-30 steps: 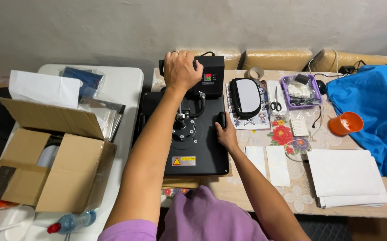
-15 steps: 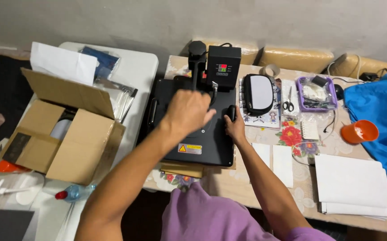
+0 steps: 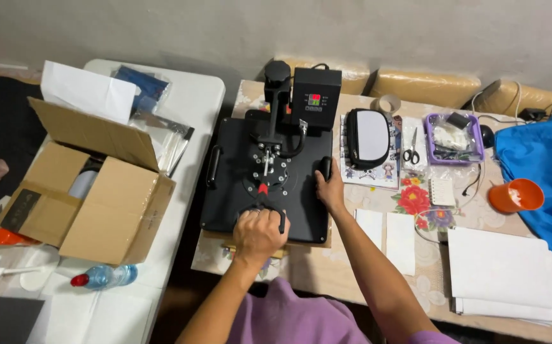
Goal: Aligning a pouch on a heat press machine and operating the lever to print a design.
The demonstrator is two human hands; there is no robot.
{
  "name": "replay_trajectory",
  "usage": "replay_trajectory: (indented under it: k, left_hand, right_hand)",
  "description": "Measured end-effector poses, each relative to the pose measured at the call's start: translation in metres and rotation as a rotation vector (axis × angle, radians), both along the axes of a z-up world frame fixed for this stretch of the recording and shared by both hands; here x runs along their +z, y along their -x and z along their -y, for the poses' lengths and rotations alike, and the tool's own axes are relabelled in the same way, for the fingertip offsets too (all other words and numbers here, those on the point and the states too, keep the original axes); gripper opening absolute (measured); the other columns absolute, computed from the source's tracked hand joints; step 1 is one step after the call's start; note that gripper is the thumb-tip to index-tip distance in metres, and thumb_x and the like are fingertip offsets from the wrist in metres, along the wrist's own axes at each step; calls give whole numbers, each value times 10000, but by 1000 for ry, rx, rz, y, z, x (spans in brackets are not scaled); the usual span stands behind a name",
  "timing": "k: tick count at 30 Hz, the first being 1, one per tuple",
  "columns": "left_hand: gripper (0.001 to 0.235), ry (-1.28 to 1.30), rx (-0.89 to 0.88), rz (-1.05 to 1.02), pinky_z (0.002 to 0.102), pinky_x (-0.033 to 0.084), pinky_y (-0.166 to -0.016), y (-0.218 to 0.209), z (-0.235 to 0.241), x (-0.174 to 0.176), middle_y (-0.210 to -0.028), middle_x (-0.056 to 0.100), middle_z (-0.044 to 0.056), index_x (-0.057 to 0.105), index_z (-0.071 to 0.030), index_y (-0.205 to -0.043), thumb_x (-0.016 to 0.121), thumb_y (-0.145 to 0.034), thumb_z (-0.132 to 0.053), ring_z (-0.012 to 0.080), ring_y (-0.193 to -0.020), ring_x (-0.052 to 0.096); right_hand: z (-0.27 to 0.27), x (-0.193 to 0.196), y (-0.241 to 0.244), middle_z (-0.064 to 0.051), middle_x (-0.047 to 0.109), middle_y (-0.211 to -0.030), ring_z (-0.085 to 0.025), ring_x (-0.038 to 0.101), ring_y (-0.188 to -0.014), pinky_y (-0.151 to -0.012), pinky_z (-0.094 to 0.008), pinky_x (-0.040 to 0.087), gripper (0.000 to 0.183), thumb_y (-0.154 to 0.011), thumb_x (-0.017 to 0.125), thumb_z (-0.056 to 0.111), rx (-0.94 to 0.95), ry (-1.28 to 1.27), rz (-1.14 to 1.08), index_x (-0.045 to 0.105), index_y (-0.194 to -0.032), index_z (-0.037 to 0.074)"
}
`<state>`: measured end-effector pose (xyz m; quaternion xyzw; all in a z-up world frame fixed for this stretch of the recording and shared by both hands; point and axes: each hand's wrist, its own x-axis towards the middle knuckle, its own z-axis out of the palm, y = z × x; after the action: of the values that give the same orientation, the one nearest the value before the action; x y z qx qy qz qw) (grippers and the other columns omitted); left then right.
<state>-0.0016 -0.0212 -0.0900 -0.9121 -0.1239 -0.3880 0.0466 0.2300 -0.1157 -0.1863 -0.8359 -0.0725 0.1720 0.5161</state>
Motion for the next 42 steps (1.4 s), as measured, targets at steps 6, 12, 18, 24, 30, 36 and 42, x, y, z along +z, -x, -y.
replay_trajectory:
  k: [6,12,18,24,30,36,42]
  left_hand:
    - [374,104,-29,-118,429,553,-589,4,-2,3,-510,591,58,643,-188,-561,783,-863,-357,308,-524,683]
    - [467,567,-122,-968,475,614,-726,-7,-20,98,-654,762,207,787,-49,-676,774,-932,-439,434,-747,799]
    - [518,622,-164,-1179,540,648,-830,-25,-31,96,-805,815,240,847,6,-827,716,-974,-474,466,-897,830]
    - [547,556,-146,-1082,592,637,-935,-16,-26,87,-991,854,260,860,9,-931,680,-943,-508,490,-1072,822]
    - [574,607,-125,-1016,562,648,-905,-13,-24,90,-905,854,243,860,4,-867,614,-968,-504,476,-1003,832]
    - [563,606,-75,-1005,555,652,-876,-11,-22,94,-860,849,232,859,-24,-818,608,-948,-511,466,-971,837]
    - [567,552,-27,-989,554,653,-848,-10,-19,88,-809,838,210,862,-55,-776,602,-921,-538,459,-936,840]
  right_hand:
    - [7,-54,-17,-404,692,-1455,-568,694,-1334,-1052,-648,639,757,-1099,791,318,32,37,96,472,-1732,54]
    - [7,-41,-3,-348,732,-1436,-515,724,-1322,-1059,-599,654,709,-1137,718,406,18,95,107,476,-1721,86]
    - [6,-42,2,-328,757,-1399,-507,740,-1295,-1030,-592,670,662,-1150,698,399,-37,101,150,497,-1697,85]
    - [4,-56,3,-301,786,-1337,-505,753,-1260,-1024,-581,666,574,-1124,741,355,-106,79,201,581,-1625,124]
    - [6,-56,3,-291,791,-1338,-490,761,-1259,-1030,-576,664,598,-1108,760,336,-106,72,187,570,-1631,117]
    - [7,-54,2,-293,780,-1375,-489,746,-1287,-1052,-578,654,642,-1090,778,344,-89,48,149,546,-1656,148]
    - [9,-50,4,-330,767,-1380,-509,739,-1292,-1050,-588,655,647,-1095,771,325,-61,10,121,533,-1662,123]
